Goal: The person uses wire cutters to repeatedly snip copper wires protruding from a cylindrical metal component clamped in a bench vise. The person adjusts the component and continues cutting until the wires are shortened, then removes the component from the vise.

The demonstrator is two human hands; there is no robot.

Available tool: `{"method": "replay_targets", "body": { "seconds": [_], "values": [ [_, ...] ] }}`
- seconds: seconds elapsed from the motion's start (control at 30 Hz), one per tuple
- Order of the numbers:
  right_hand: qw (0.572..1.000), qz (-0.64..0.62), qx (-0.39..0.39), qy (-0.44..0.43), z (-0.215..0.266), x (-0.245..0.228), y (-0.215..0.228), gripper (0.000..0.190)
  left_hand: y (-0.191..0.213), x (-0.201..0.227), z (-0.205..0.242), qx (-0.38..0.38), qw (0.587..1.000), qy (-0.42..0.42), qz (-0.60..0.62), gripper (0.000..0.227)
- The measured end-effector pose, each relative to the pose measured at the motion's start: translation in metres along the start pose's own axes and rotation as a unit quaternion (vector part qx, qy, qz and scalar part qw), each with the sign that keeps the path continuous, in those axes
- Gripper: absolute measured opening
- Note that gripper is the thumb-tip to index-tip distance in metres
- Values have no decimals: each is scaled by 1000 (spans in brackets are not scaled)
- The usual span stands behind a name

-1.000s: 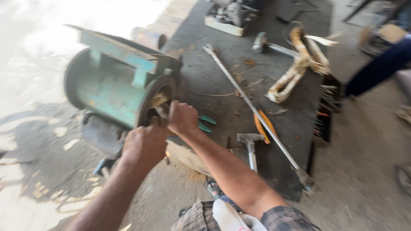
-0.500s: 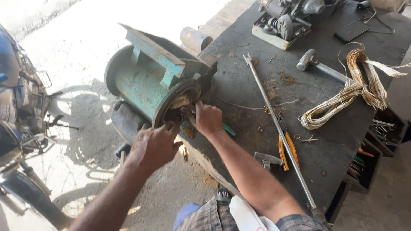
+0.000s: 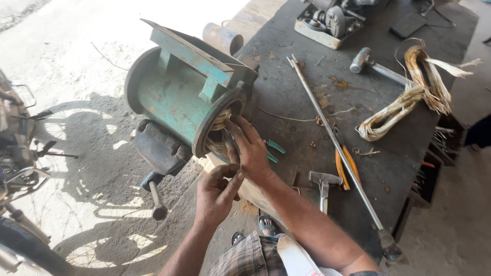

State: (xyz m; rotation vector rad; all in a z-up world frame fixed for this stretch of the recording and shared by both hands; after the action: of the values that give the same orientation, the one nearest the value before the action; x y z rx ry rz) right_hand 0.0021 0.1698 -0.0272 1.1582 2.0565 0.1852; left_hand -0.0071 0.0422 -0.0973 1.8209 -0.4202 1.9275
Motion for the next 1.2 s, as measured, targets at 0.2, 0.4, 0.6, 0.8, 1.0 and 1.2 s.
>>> {"method": "replay_targets", "body": {
  "seconds": [0.2,0.4,0.6,0.8,1.0,1.2],
  "values": [
    [990,70,-43,-118,26,74,14,50,2,-37,14,-6,998,23,53,29],
    [911,312,-204,-179,94,139,-11,71,4,-35,16,-9,997,6,79,36],
    [892,277,-292,-205,109,178,-29,68,5,0,-8,36,993,-6,116,58],
    [916,213,-267,-213,115,198,-9,28,-23,60,-29,73,985,-51,148,61],
    [921,-61,-165,-347,143,230,31,53,-44,83,-37,103,986,-122,41,37],
    [816,-303,-154,-467,150,223,50,39,-2,-12,-73,406,875,64,256,40]
  ]
}}
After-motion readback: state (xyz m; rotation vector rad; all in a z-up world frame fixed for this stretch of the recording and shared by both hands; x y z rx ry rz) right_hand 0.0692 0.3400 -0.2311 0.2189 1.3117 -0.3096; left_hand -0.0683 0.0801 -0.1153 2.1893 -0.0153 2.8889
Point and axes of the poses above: each hand's wrist, its own z-axis away from the middle knuckle, its own y-axis out of the back of the hand, x = y × z, the point moved 9 cm from there along -z, towards the middle knuckle, and after that the axes turned 2 degrees about -z, right-handed, at the moved point
